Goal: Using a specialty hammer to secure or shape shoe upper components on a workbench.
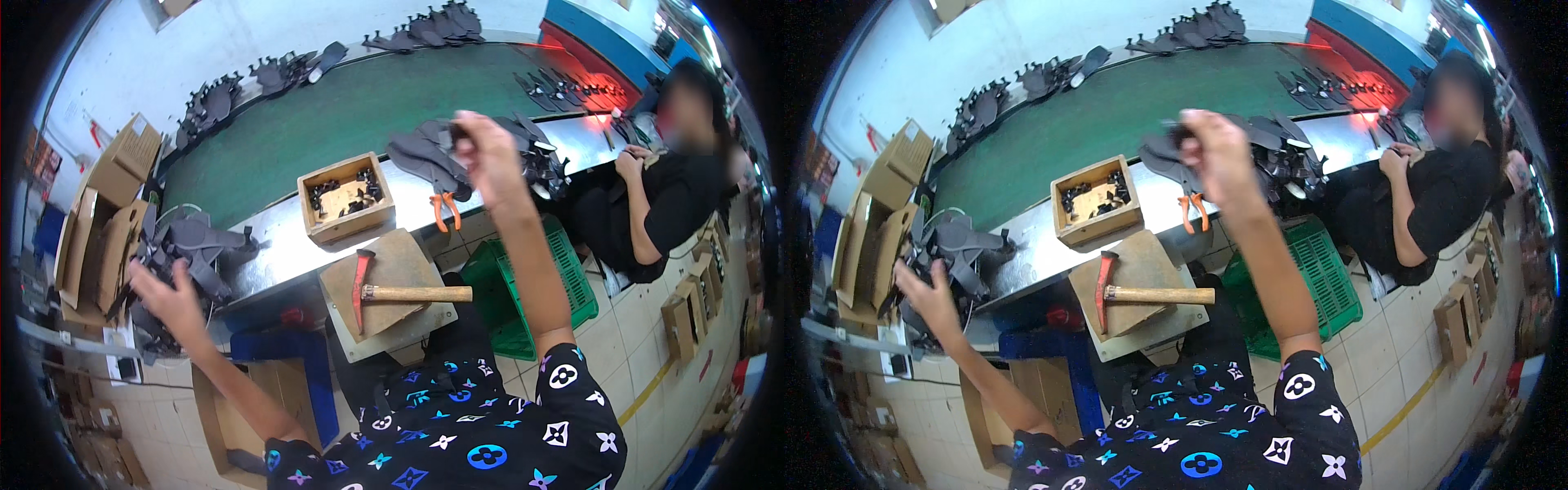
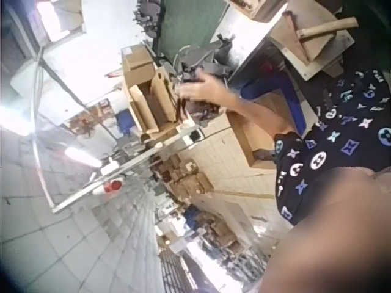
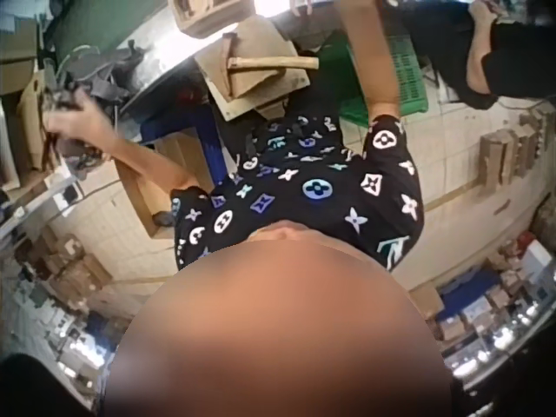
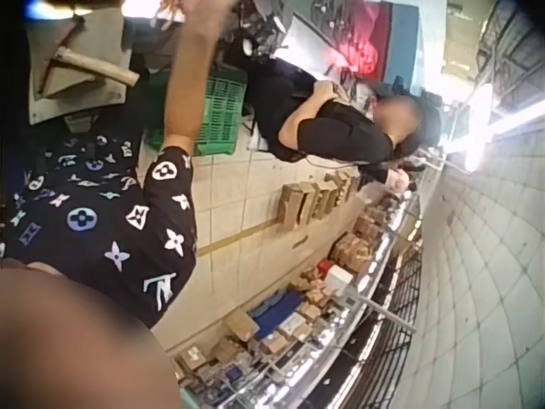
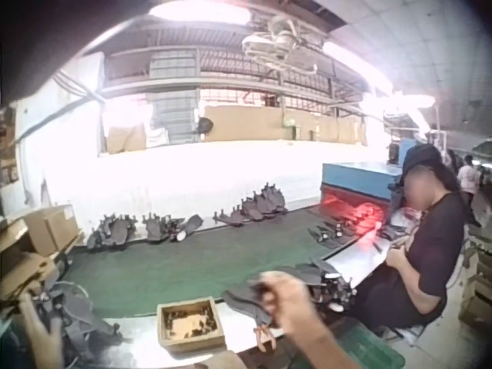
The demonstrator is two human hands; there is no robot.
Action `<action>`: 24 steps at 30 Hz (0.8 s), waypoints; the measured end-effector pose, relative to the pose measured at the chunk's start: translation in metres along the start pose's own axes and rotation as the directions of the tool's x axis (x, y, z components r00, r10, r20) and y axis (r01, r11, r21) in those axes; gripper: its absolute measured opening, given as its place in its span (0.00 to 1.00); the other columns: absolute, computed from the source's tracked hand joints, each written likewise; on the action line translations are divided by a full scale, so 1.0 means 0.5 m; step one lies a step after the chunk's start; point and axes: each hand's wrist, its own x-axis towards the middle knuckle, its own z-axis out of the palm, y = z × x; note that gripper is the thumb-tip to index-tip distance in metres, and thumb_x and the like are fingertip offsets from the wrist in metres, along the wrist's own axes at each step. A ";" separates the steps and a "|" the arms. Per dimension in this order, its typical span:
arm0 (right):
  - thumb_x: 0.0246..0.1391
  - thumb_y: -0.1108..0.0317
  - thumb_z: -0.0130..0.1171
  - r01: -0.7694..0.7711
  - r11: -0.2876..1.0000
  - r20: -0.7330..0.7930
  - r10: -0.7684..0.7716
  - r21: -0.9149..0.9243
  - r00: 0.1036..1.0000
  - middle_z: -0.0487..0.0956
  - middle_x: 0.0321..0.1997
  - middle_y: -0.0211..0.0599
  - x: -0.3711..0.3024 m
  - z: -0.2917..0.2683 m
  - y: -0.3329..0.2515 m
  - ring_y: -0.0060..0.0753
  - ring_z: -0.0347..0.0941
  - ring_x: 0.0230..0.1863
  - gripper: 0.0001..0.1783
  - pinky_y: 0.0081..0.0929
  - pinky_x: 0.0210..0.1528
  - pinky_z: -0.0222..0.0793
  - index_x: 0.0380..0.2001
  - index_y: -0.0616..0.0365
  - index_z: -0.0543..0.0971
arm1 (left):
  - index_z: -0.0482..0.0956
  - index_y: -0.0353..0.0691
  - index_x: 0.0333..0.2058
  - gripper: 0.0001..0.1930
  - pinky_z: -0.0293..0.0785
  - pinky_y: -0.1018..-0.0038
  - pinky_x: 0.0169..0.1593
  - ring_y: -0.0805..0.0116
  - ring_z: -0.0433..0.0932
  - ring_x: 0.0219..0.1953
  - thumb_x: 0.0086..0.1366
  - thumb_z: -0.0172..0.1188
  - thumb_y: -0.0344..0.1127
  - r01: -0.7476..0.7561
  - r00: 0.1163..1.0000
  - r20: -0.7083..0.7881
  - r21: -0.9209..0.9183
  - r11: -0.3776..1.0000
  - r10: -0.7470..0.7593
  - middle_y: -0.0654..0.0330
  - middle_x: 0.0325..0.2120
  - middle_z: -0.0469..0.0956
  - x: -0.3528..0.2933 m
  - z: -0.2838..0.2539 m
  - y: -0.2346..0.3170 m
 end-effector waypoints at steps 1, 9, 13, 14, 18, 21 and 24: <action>0.61 0.62 0.63 -0.014 1.000 0.011 0.014 -0.016 1.000 0.74 0.25 0.22 -0.026 0.054 0.011 0.09 0.64 0.21 0.11 0.13 0.23 0.61 0.38 0.59 0.79 | 0.53 0.34 0.69 0.46 0.39 0.49 0.73 0.50 0.46 0.74 0.61 0.66 0.49 -0.175 0.984 0.000 -0.226 0.958 0.180 0.46 0.71 0.50 -0.021 -0.015 0.103; 0.66 0.63 0.57 -0.159 0.976 0.803 0.214 -0.150 0.557 0.79 0.42 0.33 -0.177 0.171 -0.004 0.22 0.78 0.39 0.19 0.21 0.41 0.75 0.54 0.62 0.75 | 0.76 0.40 0.36 0.10 0.67 0.55 0.59 0.55 0.79 0.47 0.54 0.62 0.29 -0.604 0.678 -0.154 -0.673 0.427 0.718 0.56 0.38 0.80 -0.015 -0.024 0.307; 0.64 0.60 0.58 0.500 0.459 0.443 -0.234 -0.734 0.866 0.81 0.49 0.45 -0.049 0.005 -0.036 0.35 0.80 0.44 0.21 0.31 0.46 0.76 0.53 0.63 0.76 | 0.80 0.32 0.47 0.13 0.76 0.66 0.54 0.55 0.81 0.47 0.67 0.50 0.22 -0.581 0.808 -0.314 -0.569 0.582 0.499 0.50 0.45 0.81 0.119 -0.027 0.107; 0.62 0.57 0.59 0.399 0.207 0.311 -0.356 -0.893 0.881 0.81 0.49 0.49 0.006 -0.077 -0.054 0.40 0.80 0.46 0.23 0.33 0.48 0.75 0.52 0.64 0.76 | 0.79 0.34 0.52 0.18 0.75 0.63 0.57 0.52 0.81 0.48 0.65 0.50 0.20 -0.610 0.781 -0.336 -0.237 0.756 0.526 0.49 0.47 0.81 0.156 -0.013 0.087; 0.59 0.54 0.60 0.161 -0.260 0.233 -0.277 -0.952 0.932 0.80 0.45 0.59 0.230 -0.411 -0.046 0.59 0.77 0.48 0.24 0.46 0.52 0.73 0.47 0.65 0.78 | 0.69 0.39 0.61 0.24 0.65 0.56 0.63 0.43 0.71 0.59 0.67 0.54 0.35 -0.585 0.800 0.029 0.254 0.770 0.599 0.45 0.59 0.72 0.323 0.037 -0.212; 0.58 0.59 0.59 0.160 -0.270 0.161 0.019 -0.949 0.987 0.80 0.41 0.59 0.274 -0.465 -0.035 0.60 0.77 0.46 0.22 0.44 0.50 0.74 0.47 0.67 0.76 | 0.66 0.41 0.64 0.29 0.63 0.55 0.63 0.40 0.70 0.60 0.71 0.49 0.53 -0.391 0.863 0.408 0.165 0.905 0.298 0.43 0.60 0.70 0.297 0.118 -0.294; 0.55 0.68 0.58 0.225 -0.264 0.275 -0.169 -0.938 0.947 0.80 0.38 0.56 0.279 -0.361 -0.026 0.60 0.77 0.46 0.15 0.43 0.47 0.75 0.43 0.67 0.75 | 0.63 0.44 0.66 0.37 0.63 0.55 0.63 0.39 0.68 0.61 0.70 0.42 0.66 -0.040 0.800 0.598 0.142 0.989 -0.054 0.42 0.61 0.69 0.295 0.093 -0.302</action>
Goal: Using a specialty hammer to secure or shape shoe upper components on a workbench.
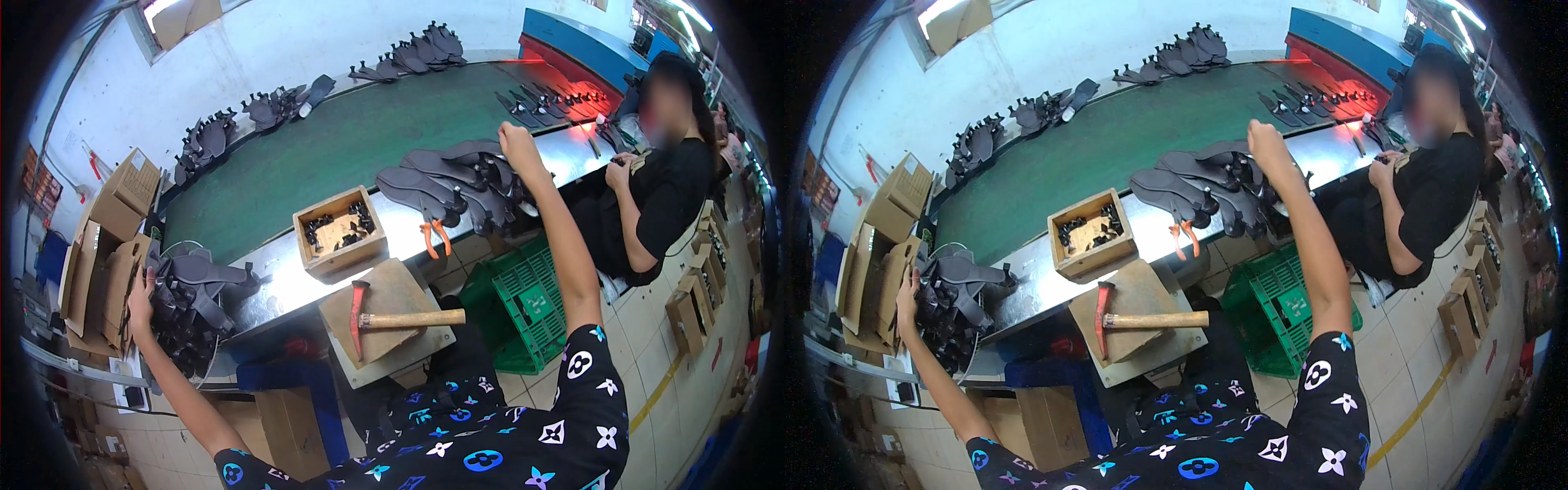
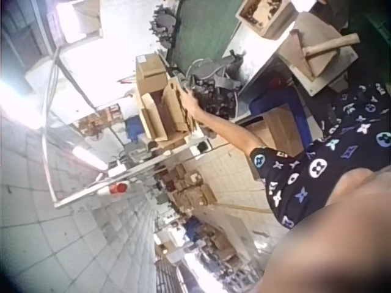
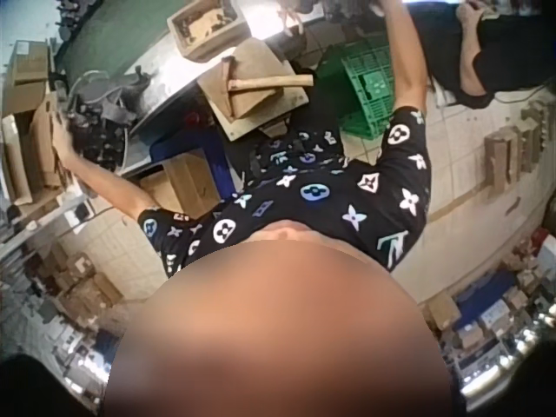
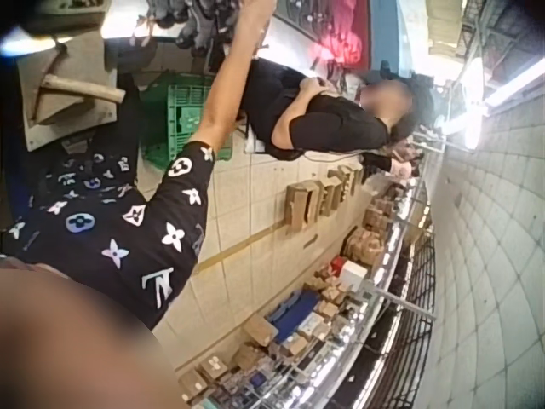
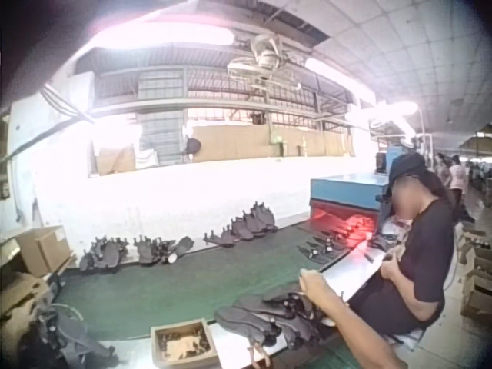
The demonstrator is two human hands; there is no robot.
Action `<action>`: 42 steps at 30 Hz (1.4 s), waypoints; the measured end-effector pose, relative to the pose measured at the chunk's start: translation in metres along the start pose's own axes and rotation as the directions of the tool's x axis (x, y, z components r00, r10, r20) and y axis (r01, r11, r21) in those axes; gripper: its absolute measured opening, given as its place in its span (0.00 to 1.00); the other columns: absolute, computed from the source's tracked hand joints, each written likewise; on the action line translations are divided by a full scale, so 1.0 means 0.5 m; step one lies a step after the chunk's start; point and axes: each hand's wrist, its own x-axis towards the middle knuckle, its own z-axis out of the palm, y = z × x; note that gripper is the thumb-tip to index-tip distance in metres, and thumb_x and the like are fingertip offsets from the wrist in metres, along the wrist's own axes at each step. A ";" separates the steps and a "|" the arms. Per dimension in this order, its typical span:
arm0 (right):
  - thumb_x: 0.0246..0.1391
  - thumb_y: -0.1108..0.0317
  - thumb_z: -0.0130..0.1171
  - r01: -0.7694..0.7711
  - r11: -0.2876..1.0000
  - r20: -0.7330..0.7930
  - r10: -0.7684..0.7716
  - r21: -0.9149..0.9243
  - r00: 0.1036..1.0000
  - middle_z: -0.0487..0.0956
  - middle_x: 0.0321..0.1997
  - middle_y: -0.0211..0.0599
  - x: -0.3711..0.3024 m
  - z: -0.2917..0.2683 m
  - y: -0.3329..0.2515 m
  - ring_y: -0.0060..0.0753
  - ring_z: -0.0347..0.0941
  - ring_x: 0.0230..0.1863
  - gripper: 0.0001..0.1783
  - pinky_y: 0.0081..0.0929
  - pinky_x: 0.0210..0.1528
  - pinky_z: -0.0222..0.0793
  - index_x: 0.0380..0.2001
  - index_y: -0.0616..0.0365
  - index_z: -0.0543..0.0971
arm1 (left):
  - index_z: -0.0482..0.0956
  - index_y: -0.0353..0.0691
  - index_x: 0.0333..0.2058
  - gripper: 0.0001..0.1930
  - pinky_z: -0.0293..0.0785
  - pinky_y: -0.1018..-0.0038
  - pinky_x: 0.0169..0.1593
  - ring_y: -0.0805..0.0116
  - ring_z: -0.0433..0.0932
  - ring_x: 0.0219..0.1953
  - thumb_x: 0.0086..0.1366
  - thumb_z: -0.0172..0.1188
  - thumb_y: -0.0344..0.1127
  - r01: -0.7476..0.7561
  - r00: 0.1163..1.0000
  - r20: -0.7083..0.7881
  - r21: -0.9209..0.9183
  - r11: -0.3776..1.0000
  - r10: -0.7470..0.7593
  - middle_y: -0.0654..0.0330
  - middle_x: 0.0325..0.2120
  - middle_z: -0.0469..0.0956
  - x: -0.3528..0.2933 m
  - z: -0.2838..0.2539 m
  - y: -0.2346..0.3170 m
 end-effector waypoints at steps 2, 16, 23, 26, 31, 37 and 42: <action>0.52 0.76 0.56 0.177 0.984 -0.337 -0.175 -0.026 0.925 0.80 0.42 0.56 0.001 -0.039 -0.133 0.57 0.77 0.47 0.14 0.43 0.47 0.76 0.43 0.69 0.75 | 0.60 0.43 0.68 0.41 0.62 0.56 0.64 0.39 0.68 0.62 0.67 0.47 0.67 0.130 0.991 -0.013 -0.027 0.991 -0.131 0.41 0.61 0.69 -0.020 -0.029 0.015; 0.60 0.68 0.60 0.564 0.480 -0.330 -0.487 0.672 0.808 0.80 0.53 0.45 -0.072 -0.122 -0.508 0.45 0.78 0.52 0.20 0.36 0.53 0.76 0.56 0.56 0.75 | 0.69 0.46 0.61 0.33 0.68 0.56 0.49 0.49 0.75 0.44 0.53 0.60 0.23 -0.691 0.535 -0.485 0.220 0.688 0.692 0.51 0.39 0.75 -0.223 -0.107 0.520; 0.54 0.59 0.65 0.285 0.951 0.268 -0.244 -0.122 0.932 0.74 0.51 0.54 -0.050 0.164 -0.030 0.57 0.72 0.52 0.21 0.46 0.53 0.71 0.43 0.63 0.74 | 0.59 0.55 0.70 0.37 0.59 0.59 0.67 0.48 0.67 0.64 0.67 0.49 0.65 -0.240 0.970 -0.008 0.153 0.959 0.244 0.48 0.61 0.69 0.083 -0.010 -0.082; 0.53 0.66 0.64 0.238 0.966 0.161 -0.251 0.099 0.954 0.77 0.42 0.50 -0.057 0.179 -0.010 0.50 0.76 0.44 0.17 0.40 0.46 0.74 0.44 0.62 0.74 | 0.58 0.51 0.70 0.38 0.55 0.59 0.70 0.49 0.63 0.67 0.69 0.43 0.68 -0.125 0.980 0.125 -0.222 0.967 0.156 0.46 0.65 0.66 0.156 0.022 -0.105; 0.60 0.68 0.60 -0.250 0.272 0.281 -0.080 0.929 0.956 0.73 0.26 0.27 -0.043 0.002 -0.218 0.17 0.69 0.24 0.11 0.19 0.27 0.66 0.43 0.62 0.76 | 0.63 0.31 0.64 0.37 0.58 0.64 0.68 0.45 0.62 0.67 0.71 0.48 0.60 0.037 0.942 0.318 0.233 0.972 -0.112 0.43 0.65 0.64 0.085 -0.084 0.048; 0.66 0.64 0.56 -0.349 -0.412 0.249 -0.279 0.841 0.928 0.77 0.30 0.35 -0.162 -0.124 -0.554 0.26 0.75 0.29 0.14 0.22 0.31 0.72 0.48 0.63 0.72 | 0.53 0.41 0.71 0.53 0.44 0.56 0.73 0.49 0.46 0.74 0.49 0.75 0.40 -0.761 0.647 -0.299 -0.211 0.613 0.701 0.51 0.72 0.49 -0.294 -0.091 0.572; 0.64 0.51 0.57 -0.350 -0.303 0.152 -0.525 0.886 0.837 0.70 0.59 0.49 -0.335 -0.125 -0.602 0.43 0.76 0.53 0.33 0.36 0.53 0.72 0.63 0.61 0.62 | 0.76 0.37 0.51 0.22 0.77 0.67 0.49 0.58 0.83 0.46 0.56 0.67 0.26 -0.878 0.457 -0.677 -0.243 0.412 0.577 0.53 0.44 0.82 -0.433 0.001 0.641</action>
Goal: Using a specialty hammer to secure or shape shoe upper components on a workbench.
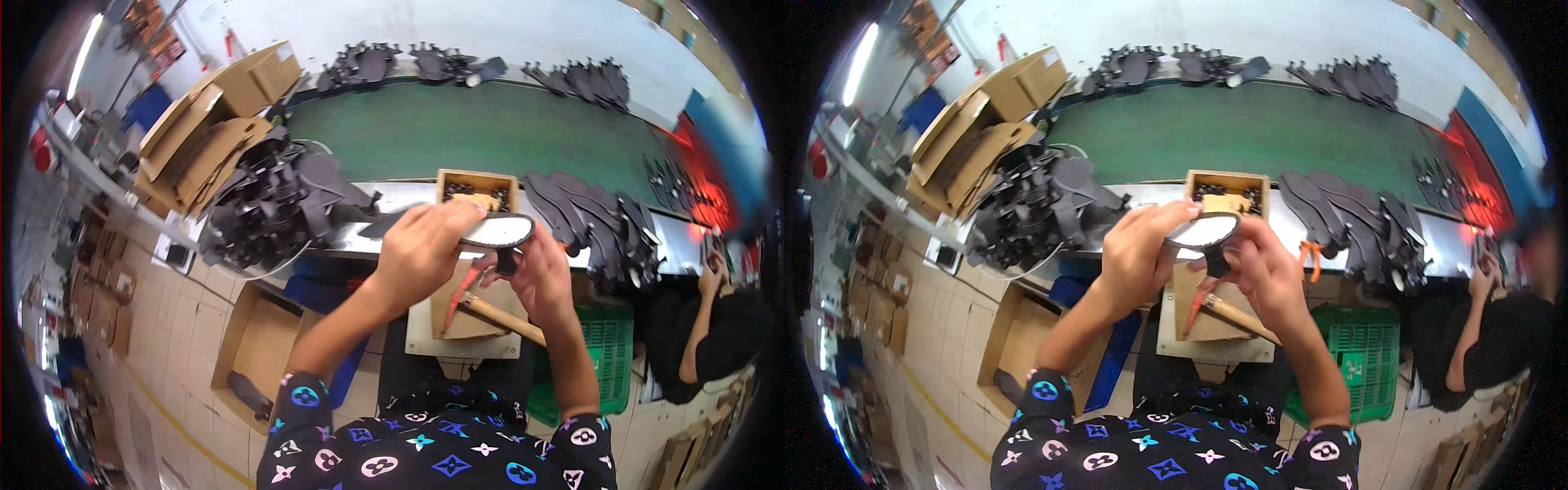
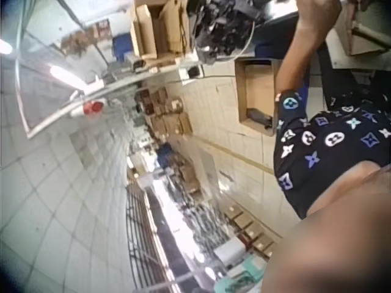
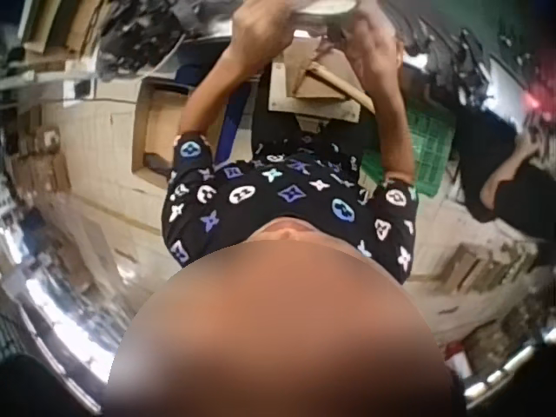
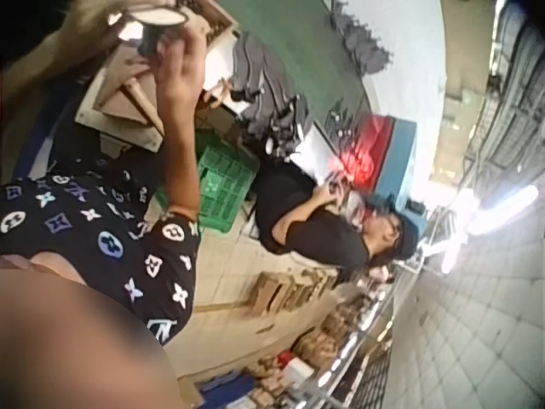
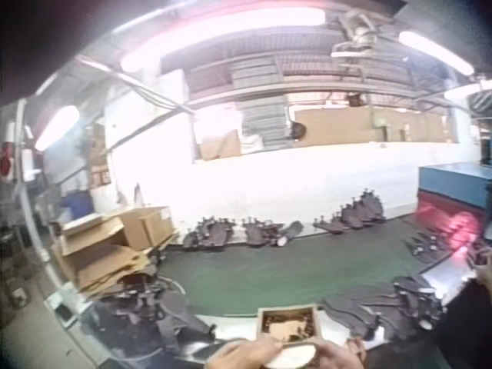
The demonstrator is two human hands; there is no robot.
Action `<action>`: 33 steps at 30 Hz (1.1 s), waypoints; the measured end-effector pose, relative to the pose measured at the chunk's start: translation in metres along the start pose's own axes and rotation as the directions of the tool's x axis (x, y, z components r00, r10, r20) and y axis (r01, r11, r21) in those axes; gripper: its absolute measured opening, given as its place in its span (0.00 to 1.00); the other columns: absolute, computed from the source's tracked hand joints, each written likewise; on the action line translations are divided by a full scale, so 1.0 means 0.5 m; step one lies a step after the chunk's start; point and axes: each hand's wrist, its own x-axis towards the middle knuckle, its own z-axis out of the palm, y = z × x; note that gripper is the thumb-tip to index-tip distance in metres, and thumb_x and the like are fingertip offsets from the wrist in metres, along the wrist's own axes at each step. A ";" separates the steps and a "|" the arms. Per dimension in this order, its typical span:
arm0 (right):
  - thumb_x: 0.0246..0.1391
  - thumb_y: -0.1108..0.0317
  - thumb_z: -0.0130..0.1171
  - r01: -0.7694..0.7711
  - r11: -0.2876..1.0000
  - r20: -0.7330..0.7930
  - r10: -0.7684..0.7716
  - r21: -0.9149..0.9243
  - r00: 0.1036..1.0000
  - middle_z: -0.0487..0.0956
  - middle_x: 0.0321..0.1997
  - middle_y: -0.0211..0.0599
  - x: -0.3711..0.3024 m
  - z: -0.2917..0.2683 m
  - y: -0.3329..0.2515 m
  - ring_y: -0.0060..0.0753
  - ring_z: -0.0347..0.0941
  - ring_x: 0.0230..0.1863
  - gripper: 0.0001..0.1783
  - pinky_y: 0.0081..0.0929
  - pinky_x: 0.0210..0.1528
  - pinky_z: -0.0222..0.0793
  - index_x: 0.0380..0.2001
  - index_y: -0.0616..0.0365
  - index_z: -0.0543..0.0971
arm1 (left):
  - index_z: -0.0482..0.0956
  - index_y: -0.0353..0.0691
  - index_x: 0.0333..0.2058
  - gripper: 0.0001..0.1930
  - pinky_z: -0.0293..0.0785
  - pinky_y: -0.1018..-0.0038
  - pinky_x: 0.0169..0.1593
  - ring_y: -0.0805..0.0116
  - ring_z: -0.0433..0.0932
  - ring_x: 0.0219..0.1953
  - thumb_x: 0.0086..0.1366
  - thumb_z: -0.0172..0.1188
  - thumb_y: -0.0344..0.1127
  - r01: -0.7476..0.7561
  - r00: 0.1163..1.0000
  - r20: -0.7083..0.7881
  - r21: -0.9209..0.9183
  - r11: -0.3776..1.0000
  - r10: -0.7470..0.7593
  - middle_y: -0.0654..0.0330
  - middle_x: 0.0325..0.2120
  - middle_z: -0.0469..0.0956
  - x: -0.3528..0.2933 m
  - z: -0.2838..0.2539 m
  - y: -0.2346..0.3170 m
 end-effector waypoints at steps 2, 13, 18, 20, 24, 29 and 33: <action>0.56 0.41 0.62 0.143 0.690 0.006 -0.197 -0.710 0.980 0.57 0.72 0.52 -0.059 -0.042 0.092 0.54 0.64 0.67 0.48 0.48 0.63 0.64 0.68 0.60 0.57 | 0.68 0.33 0.56 0.23 0.77 0.67 0.48 0.56 0.82 0.43 0.63 0.62 0.25 0.377 0.926 0.037 -0.113 0.919 -0.375 0.50 0.42 0.81 -0.043 -0.027 0.033; 0.54 0.54 0.69 -0.707 0.250 -0.724 0.033 -0.661 0.689 0.69 0.14 0.46 -0.434 -0.186 0.132 0.38 0.66 0.15 0.23 0.36 0.21 0.62 0.22 0.62 0.72 | 0.45 0.28 0.69 0.39 0.49 0.44 0.69 0.36 0.50 0.70 0.69 0.57 0.35 0.622 0.560 0.363 0.409 0.667 -0.745 0.36 0.67 0.53 -0.261 0.219 0.065; 0.53 0.66 0.70 -0.681 0.597 -0.884 -0.110 -0.424 0.454 0.68 0.14 0.24 -0.606 -0.188 0.134 0.13 0.56 0.19 0.14 0.24 0.21 0.55 0.24 0.63 0.77 | 0.72 0.38 0.58 0.23 0.65 0.53 0.59 0.45 0.70 0.58 0.66 0.60 0.35 0.568 0.772 0.296 0.077 0.820 -0.562 0.47 0.57 0.72 -0.161 0.236 -0.009; 0.57 0.69 0.65 -0.559 0.719 -0.870 -0.133 -0.414 0.474 0.74 0.25 0.28 -0.618 -0.179 0.135 0.12 0.59 0.15 0.14 0.18 0.15 0.53 0.42 0.63 0.73 | 0.78 0.32 0.45 0.10 0.75 0.63 0.46 0.47 0.79 0.41 0.66 0.58 0.29 0.535 0.826 0.247 -0.064 0.842 -0.506 0.46 0.38 0.80 -0.116 0.282 -0.102; 0.61 0.70 0.61 -0.451 0.770 -0.828 -0.174 -0.452 0.533 0.75 0.26 0.28 -0.557 -0.175 0.142 0.12 0.59 0.12 0.11 0.16 0.12 0.51 0.43 0.63 0.76 | 0.80 0.29 0.36 0.07 0.77 0.61 0.44 0.48 0.81 0.37 0.64 0.57 0.28 0.365 0.838 0.432 0.013 0.931 -0.334 0.47 0.31 0.82 -0.085 0.402 -0.276; 0.58 0.72 0.64 -0.476 0.711 -0.782 -0.167 -0.517 0.600 0.78 0.21 0.27 -0.452 -0.154 0.110 0.12 0.68 0.21 0.06 0.19 0.25 0.63 0.33 0.65 0.84 | 0.84 0.29 0.33 0.06 0.79 0.65 0.40 0.50 0.83 0.31 0.60 0.61 0.26 0.505 0.562 0.725 0.080 0.859 -0.398 0.48 0.29 0.83 -0.040 0.433 -0.307; 0.58 0.72 0.63 -0.415 0.663 -0.673 -0.184 -0.623 0.716 0.83 0.25 0.35 -0.377 -0.149 0.090 0.21 0.78 0.26 0.06 0.21 0.29 0.70 0.34 0.65 0.84 | 0.85 0.30 0.33 0.06 0.78 0.73 0.33 0.66 0.83 0.26 0.55 0.65 0.22 0.522 0.598 0.723 -0.023 0.853 -0.346 0.49 0.25 0.83 -0.058 0.388 -0.323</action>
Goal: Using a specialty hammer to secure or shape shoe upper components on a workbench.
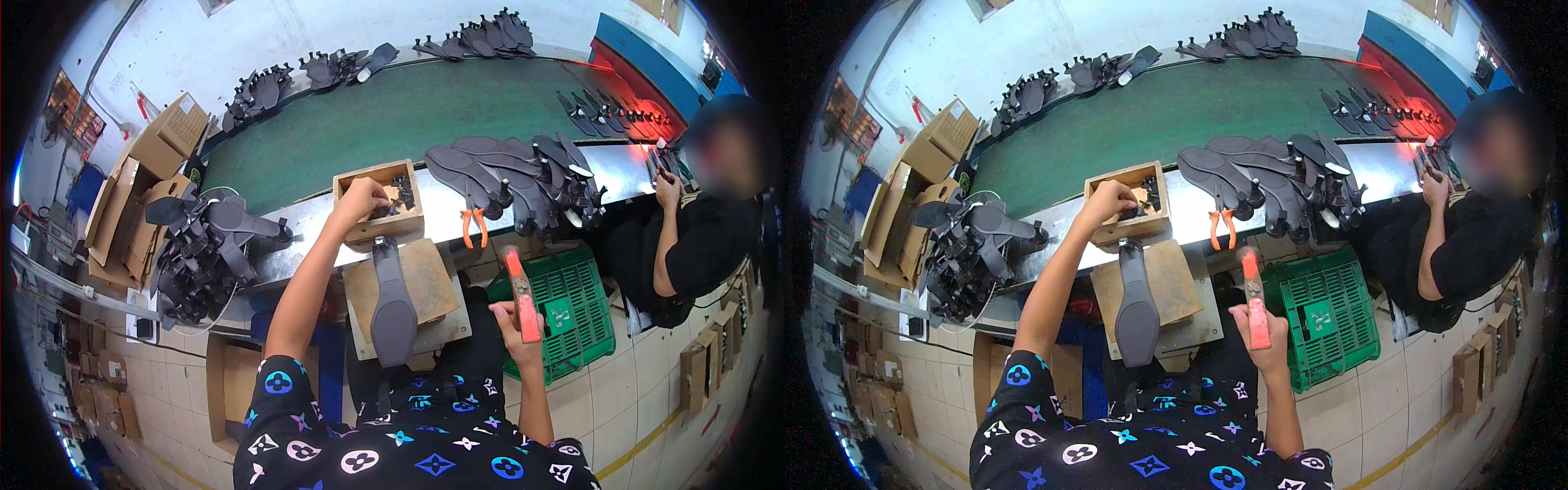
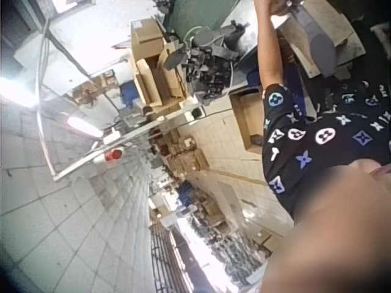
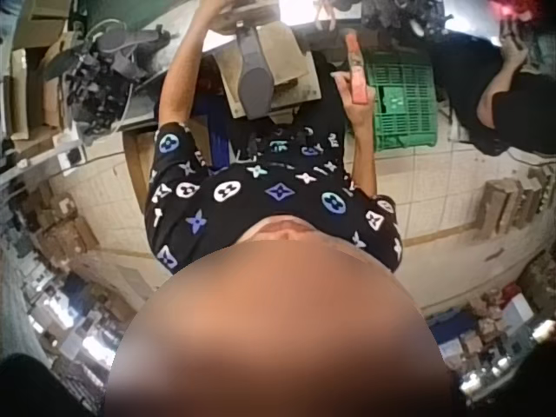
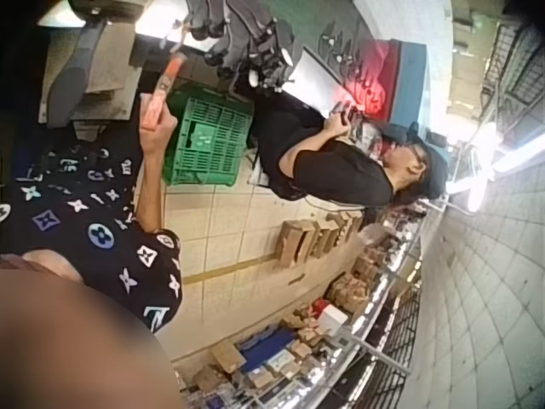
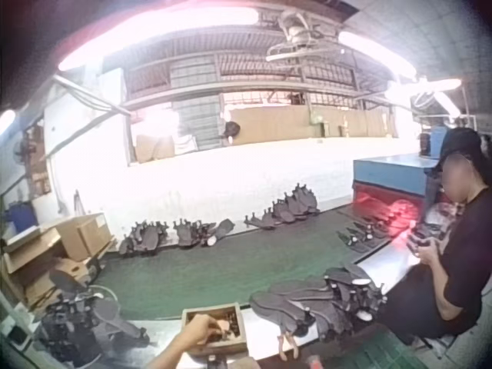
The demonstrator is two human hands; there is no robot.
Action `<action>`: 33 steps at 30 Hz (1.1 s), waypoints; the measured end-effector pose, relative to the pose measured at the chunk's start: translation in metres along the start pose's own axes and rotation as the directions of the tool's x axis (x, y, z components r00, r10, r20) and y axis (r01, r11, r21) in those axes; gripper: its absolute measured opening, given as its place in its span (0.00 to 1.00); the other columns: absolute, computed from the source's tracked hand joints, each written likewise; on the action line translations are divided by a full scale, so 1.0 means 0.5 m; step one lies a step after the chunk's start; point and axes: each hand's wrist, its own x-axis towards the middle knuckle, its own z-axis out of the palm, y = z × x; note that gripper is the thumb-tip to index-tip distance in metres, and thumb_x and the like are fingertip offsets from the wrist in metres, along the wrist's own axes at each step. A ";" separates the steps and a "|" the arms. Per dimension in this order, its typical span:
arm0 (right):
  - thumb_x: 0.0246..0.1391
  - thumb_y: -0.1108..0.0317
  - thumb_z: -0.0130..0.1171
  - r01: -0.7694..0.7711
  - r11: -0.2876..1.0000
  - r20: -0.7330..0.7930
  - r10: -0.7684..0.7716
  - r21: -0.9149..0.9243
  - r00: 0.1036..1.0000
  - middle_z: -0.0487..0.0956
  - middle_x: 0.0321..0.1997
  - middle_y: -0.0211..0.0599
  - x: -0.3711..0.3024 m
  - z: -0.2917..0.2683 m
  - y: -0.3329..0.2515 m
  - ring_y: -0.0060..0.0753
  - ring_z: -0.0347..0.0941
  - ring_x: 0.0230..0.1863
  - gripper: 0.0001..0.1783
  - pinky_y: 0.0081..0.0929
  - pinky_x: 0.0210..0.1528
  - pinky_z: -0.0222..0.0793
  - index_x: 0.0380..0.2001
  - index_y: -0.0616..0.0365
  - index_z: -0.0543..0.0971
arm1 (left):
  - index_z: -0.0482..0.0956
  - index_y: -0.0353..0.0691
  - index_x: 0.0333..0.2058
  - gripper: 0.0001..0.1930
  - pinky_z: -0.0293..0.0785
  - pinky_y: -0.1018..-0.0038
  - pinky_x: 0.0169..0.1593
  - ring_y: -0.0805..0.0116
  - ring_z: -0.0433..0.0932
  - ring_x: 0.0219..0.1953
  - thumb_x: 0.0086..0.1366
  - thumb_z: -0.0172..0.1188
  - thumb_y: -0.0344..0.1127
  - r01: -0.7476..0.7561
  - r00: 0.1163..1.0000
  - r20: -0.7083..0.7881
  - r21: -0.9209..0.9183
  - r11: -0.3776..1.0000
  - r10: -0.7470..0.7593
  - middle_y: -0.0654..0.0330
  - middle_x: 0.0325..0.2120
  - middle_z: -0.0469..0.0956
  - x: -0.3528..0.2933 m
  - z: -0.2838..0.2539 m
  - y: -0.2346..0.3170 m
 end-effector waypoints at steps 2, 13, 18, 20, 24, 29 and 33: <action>0.58 0.72 0.64 0.045 0.998 0.013 -0.045 0.040 0.999 0.84 0.26 0.35 0.024 0.017 -0.021 0.21 0.79 0.26 0.06 0.21 0.30 0.71 0.35 0.65 0.84 | 0.85 0.29 0.34 0.07 0.78 0.75 0.34 0.68 0.84 0.28 0.55 0.67 0.23 0.140 0.990 0.035 -0.167 0.976 -0.137 0.53 0.25 0.84 -0.021 -0.018 0.007; 0.61 0.61 0.63 -0.019 0.854 0.276 -0.146 0.519 0.950 0.84 0.49 0.44 0.118 0.110 -0.219 0.08 0.60 0.14 0.21 0.10 0.15 0.53 0.51 0.66 0.78 | 0.81 0.33 0.36 0.09 0.80 0.70 0.41 0.62 0.83 0.40 0.54 0.65 0.21 -0.518 0.502 -0.656 0.294 0.803 0.564 0.53 0.36 0.85 -0.317 -0.057 0.334; 0.58 0.65 0.67 -0.140 0.815 0.413 -0.130 0.563 0.902 0.85 0.45 0.35 0.098 0.119 -0.263 0.08 0.63 0.16 0.19 0.12 0.16 0.55 0.50 0.62 0.80 | 0.80 0.34 0.36 0.11 0.83 0.67 0.43 0.56 0.82 0.46 0.52 0.67 0.25 -0.588 0.444 -0.479 0.482 0.650 0.757 0.50 0.40 0.84 -0.390 -0.058 0.372; 0.58 0.67 0.66 -0.130 0.851 0.415 -0.111 0.510 0.903 0.85 0.43 0.36 0.088 0.120 -0.261 0.08 0.64 0.17 0.18 0.12 0.16 0.56 0.49 0.63 0.81 | 0.80 0.34 0.36 0.11 0.83 0.66 0.42 0.56 0.82 0.45 0.51 0.68 0.22 -0.610 0.445 -0.513 0.426 0.668 0.734 0.50 0.40 0.83 -0.386 -0.050 0.368; 0.56 0.72 0.67 -0.147 0.811 0.378 -0.097 0.566 0.921 0.82 0.36 0.30 0.083 0.129 -0.265 0.11 0.69 0.22 0.11 0.11 0.22 0.62 0.42 0.62 0.82 | 0.82 0.33 0.37 0.14 0.81 0.69 0.43 0.59 0.83 0.40 0.50 0.72 0.20 -0.520 0.605 -0.777 -0.219 0.826 0.175 0.56 0.38 0.83 -0.378 -0.028 0.383; 0.54 0.74 0.68 -0.076 0.834 0.338 -0.136 0.547 0.931 0.79 0.39 0.35 0.073 0.135 -0.237 0.15 0.70 0.26 0.10 0.14 0.27 0.63 0.40 0.63 0.80 | 0.85 0.37 0.40 0.16 0.80 0.72 0.40 0.62 0.83 0.37 0.51 0.67 0.17 -0.407 0.819 -0.558 -0.406 0.819 0.131 0.56 0.36 0.82 -0.397 -0.023 0.366; 0.52 0.72 0.69 -0.211 0.875 0.426 0.006 0.436 0.905 0.80 0.35 0.37 0.077 0.136 -0.220 0.13 0.64 0.16 0.12 0.12 0.17 0.57 0.39 0.65 0.80 | 0.85 0.36 0.40 0.18 0.78 0.70 0.40 0.62 0.81 0.37 0.47 0.65 0.18 -0.393 0.798 -0.532 -0.105 0.913 0.282 0.57 0.35 0.81 -0.410 -0.041 0.382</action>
